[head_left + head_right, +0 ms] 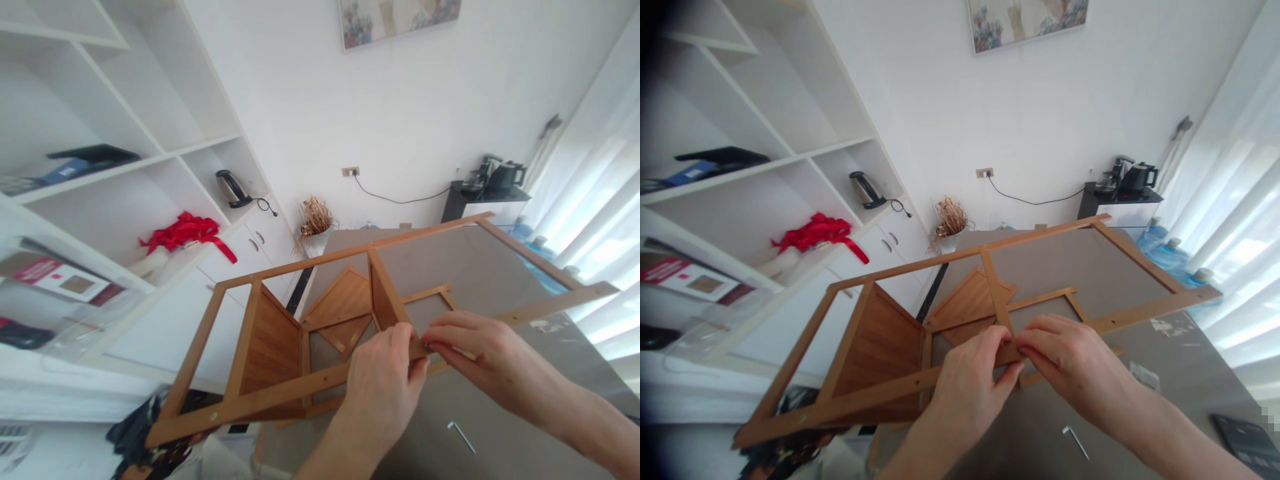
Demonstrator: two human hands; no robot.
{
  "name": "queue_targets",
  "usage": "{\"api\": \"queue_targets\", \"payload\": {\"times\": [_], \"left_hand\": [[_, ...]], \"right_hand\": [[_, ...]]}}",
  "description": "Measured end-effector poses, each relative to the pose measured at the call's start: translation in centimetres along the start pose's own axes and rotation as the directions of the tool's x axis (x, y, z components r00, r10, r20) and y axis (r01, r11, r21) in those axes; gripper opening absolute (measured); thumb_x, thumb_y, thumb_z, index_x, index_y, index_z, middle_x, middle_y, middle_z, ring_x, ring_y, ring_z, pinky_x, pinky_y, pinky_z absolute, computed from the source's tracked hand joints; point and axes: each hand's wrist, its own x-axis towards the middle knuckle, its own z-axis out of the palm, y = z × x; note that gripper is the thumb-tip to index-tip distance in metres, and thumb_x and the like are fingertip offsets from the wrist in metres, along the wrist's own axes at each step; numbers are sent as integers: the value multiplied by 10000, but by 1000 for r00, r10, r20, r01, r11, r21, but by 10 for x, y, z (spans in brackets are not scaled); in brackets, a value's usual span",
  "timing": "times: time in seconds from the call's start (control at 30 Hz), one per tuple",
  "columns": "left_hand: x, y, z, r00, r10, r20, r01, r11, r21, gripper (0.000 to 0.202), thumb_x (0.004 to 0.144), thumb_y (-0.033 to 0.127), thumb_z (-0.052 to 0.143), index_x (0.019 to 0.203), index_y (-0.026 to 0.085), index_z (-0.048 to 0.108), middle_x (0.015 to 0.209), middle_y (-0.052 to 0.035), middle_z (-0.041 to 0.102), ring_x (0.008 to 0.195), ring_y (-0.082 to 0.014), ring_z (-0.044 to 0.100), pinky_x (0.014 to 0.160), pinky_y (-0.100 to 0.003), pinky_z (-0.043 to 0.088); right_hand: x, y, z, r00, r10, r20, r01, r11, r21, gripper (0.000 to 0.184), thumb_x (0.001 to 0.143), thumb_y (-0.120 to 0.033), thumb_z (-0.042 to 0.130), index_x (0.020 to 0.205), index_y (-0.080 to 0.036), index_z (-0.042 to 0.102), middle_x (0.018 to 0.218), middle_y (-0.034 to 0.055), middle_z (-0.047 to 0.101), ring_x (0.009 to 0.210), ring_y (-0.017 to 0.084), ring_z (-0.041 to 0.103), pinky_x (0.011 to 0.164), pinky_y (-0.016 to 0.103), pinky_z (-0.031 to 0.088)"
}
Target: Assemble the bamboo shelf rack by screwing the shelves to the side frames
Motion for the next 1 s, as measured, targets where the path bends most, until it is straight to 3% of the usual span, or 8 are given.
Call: {"api": "queue_targets", "payload": {"times": [0.2,0.67,1.0], "left_hand": [[0,0,-12,999,35,38,-31,995,-99,179,820,136,580,970,221,532,943,-22,690,858,-209,654,716,-315,492],[0,1,-17,998,36,52,-30,992,-122,167,816,141,584,963,212,548,920,-23,699,804,-195,656,663,-285,479],[1,-3,-19,997,58,47,-50,986,-162,121,825,134,555,914,216,560,881,-16,690,799,-182,654,663,-268,497]], "right_hand": [[1,-2,1,995,-100,12,100,989,-105,240,960,-215,455,962,-221,695,891,45,671,787,157,631,694,278,513],[0,-2,2,1000,-5,-17,4,997,-82,211,940,-219,492,917,-229,701,895,31,670,786,145,629,701,259,514],[-5,1,8,976,-199,-88,185,972,-142,256,968,-238,456,972,-218,712,922,63,680,825,166,633,696,277,515]]}}
